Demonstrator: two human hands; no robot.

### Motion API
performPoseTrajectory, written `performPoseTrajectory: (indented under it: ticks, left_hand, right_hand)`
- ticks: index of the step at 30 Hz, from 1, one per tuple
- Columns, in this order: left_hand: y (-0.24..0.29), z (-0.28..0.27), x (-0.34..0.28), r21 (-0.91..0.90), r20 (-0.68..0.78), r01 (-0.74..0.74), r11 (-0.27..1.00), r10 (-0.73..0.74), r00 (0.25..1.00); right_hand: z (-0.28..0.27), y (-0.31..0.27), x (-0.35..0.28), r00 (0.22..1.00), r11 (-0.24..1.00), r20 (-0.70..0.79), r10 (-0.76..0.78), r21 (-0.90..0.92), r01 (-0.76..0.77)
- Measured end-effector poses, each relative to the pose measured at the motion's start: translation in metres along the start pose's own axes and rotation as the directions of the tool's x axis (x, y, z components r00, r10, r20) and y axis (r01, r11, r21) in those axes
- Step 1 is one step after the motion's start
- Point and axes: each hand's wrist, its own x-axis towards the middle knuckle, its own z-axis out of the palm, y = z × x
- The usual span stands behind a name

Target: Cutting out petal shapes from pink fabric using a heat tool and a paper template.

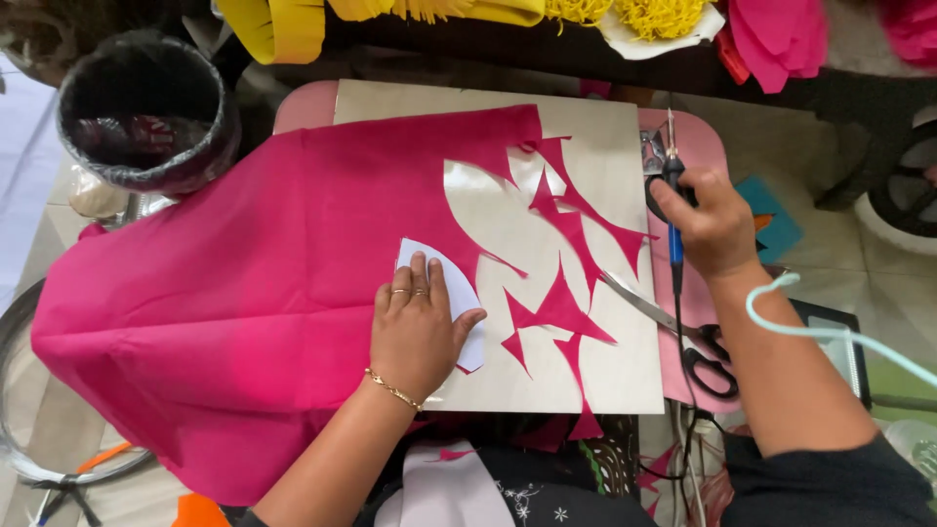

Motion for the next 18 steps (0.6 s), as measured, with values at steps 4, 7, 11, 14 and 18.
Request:
performPoseTrajectory:
  ticks: [4,7,11,14,18]
  left_hand:
    - [0.001,-0.003,0.0,0.002,0.059,0.019,1.0,-0.019,0.998]
    - [-0.001,-0.007,0.0,-0.009,0.079,0.02,1.0,-0.019,0.997]
    - [-0.014,-0.007,-0.005,-0.162,-0.046,-0.018,0.987,0.01,0.999]
    - [-0.04,-0.016,-0.004,-0.149,-0.207,0.016,0.989,-0.047,0.977]
    - [-0.076,-0.012,0.001,-0.101,-0.231,0.076,0.992,-0.097,0.968]
  right_hand:
    - [0.018,0.014,0.0,0.999,0.999,-0.019,-0.035,-0.001,0.035]
    - [0.03,0.018,-0.014,0.995,0.999,0.091,-0.038,0.015,0.037]
    - [0.022,0.019,-0.023,0.942,0.997,0.335,-0.021,0.073,-0.004]
    - [0.007,0.006,-0.003,0.974,0.958,0.205,0.092,0.248,-0.143]
    - [-0.037,-0.068,0.031,0.947,0.952,0.249,0.204,0.175,-0.251]
